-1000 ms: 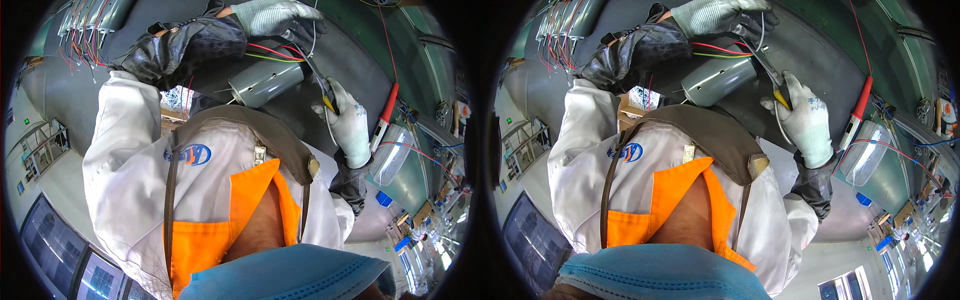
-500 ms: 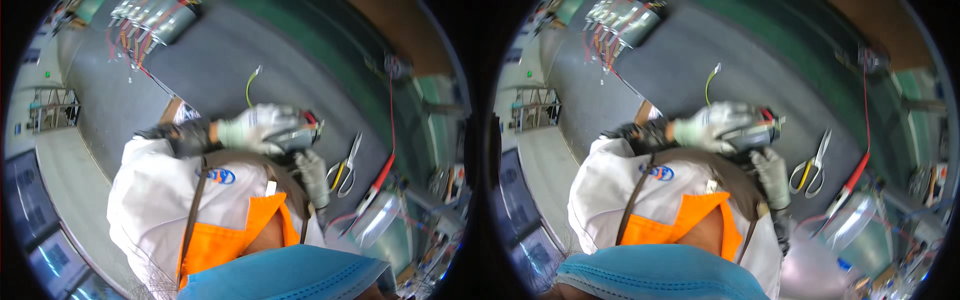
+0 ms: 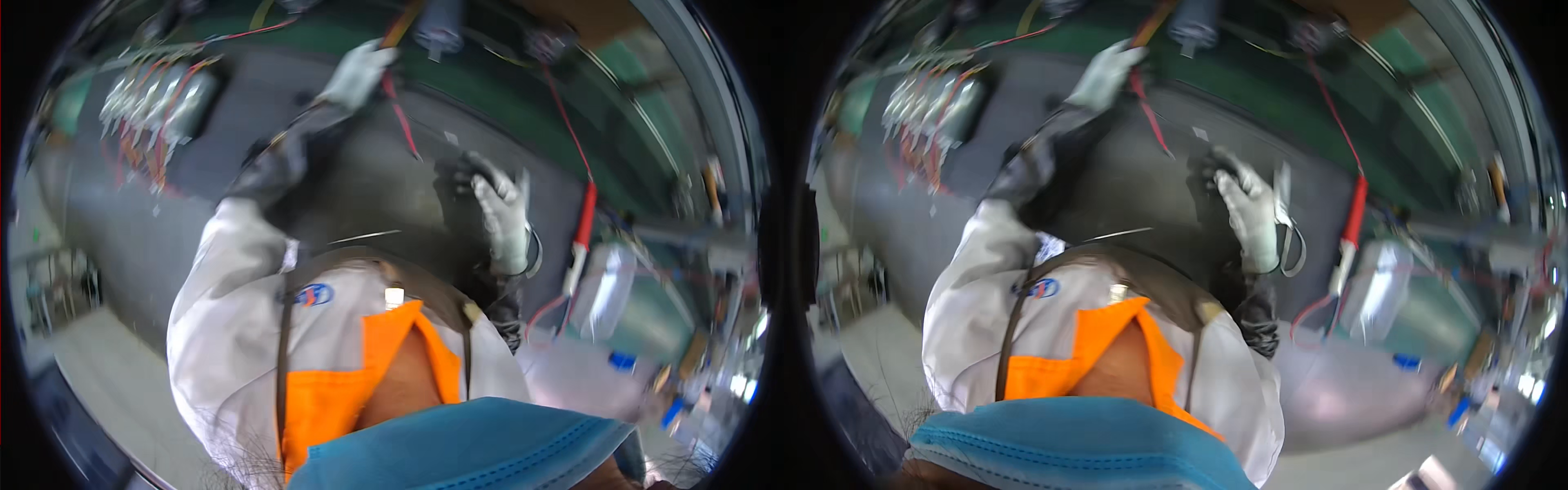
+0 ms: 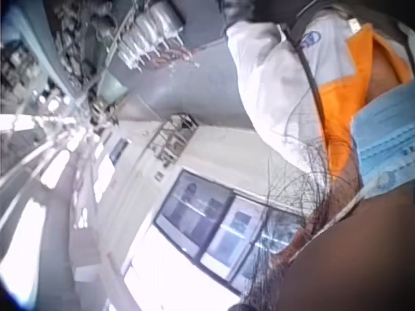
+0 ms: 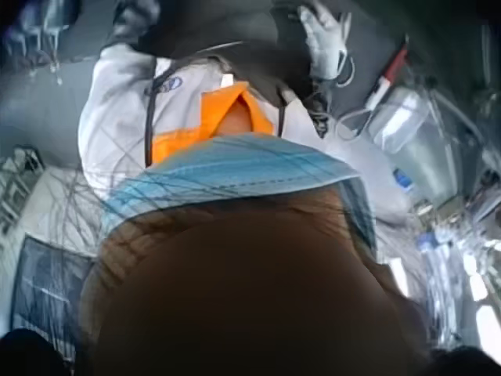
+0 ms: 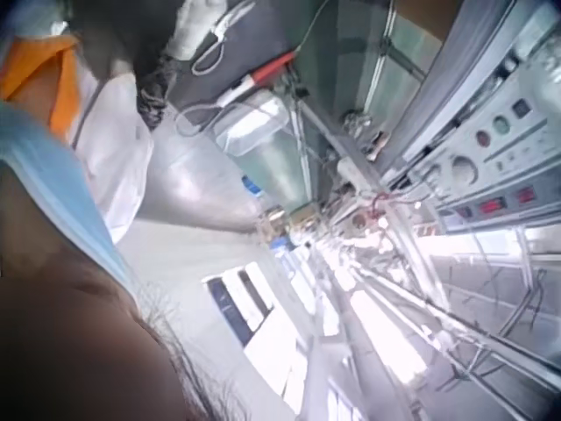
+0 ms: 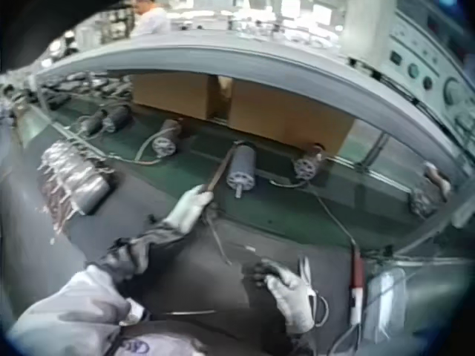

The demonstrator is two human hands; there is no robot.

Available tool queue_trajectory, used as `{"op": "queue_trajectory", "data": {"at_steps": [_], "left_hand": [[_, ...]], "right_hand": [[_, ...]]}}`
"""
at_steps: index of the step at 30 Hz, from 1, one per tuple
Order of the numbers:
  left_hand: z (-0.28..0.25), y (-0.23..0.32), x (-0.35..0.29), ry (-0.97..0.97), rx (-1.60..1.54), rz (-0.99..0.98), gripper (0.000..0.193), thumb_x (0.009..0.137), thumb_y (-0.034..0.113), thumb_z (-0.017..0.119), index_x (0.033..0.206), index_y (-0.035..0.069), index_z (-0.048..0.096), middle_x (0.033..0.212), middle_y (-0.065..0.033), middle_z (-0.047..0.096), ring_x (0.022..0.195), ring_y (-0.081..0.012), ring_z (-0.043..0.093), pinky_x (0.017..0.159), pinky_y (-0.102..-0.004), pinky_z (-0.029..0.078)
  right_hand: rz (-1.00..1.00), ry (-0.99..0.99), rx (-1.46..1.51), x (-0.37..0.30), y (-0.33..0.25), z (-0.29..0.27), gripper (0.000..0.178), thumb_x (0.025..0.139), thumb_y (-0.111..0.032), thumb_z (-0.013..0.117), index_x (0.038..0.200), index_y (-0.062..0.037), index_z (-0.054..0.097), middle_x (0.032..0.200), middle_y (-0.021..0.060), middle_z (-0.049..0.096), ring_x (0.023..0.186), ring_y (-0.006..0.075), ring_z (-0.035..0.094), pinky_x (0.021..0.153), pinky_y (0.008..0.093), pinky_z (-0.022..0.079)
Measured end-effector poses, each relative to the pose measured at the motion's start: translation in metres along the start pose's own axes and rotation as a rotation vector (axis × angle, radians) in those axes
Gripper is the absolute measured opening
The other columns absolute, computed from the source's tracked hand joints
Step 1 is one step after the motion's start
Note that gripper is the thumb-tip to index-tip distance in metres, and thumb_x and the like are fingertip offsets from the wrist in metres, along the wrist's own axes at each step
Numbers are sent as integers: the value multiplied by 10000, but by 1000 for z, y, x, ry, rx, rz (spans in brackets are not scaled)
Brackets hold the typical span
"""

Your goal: Connecting wires to cylindrical electronic components on an industrial assembly line.

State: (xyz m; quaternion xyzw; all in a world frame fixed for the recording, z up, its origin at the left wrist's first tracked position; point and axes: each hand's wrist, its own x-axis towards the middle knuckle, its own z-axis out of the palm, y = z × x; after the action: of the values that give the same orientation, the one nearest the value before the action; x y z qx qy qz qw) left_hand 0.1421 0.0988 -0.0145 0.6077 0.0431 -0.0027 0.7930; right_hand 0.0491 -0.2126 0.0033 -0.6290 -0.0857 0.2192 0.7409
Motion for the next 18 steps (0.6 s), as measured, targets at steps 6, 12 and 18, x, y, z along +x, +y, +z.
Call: {"op": "queue_trajectory", "data": {"at_steps": [6, 12, 18], "left_hand": [[4, -2, -130, 117, -70, -259, 327, 1038, 249, 562, 1265, 15, 577, 895, -20, 603, 757, -124, 601, 641, -271, 480], [53, -6, -166, -188, -363, -371, 434, 1032, 328, 586, 1313, -3, 584, 1035, -52, 655, 858, -145, 658, 732, -287, 526], [54, 7, -144, -241, -477, -280, 413, 1028, 293, 601, 1293, -24, 585, 1014, -114, 648, 874, -171, 624, 812, -344, 531]], "right_hand": [[-140, 917, -434, -126, -50, -85, 356, 1013, -97, 563, 1328, 68, 574, 1004, 95, 711, 826, 144, 653, 782, 298, 548], [-388, 908, -279, -94, -84, -177, 452, 994, -121, 618, 1409, 6, 494, 1044, 88, 672, 868, 154, 633, 838, 337, 533], [291, 163, -681, -23, -81, -53, 194, 964, -141, 680, 1086, 3, 727, 875, 40, 709, 766, 114, 661, 665, 274, 521]]}}
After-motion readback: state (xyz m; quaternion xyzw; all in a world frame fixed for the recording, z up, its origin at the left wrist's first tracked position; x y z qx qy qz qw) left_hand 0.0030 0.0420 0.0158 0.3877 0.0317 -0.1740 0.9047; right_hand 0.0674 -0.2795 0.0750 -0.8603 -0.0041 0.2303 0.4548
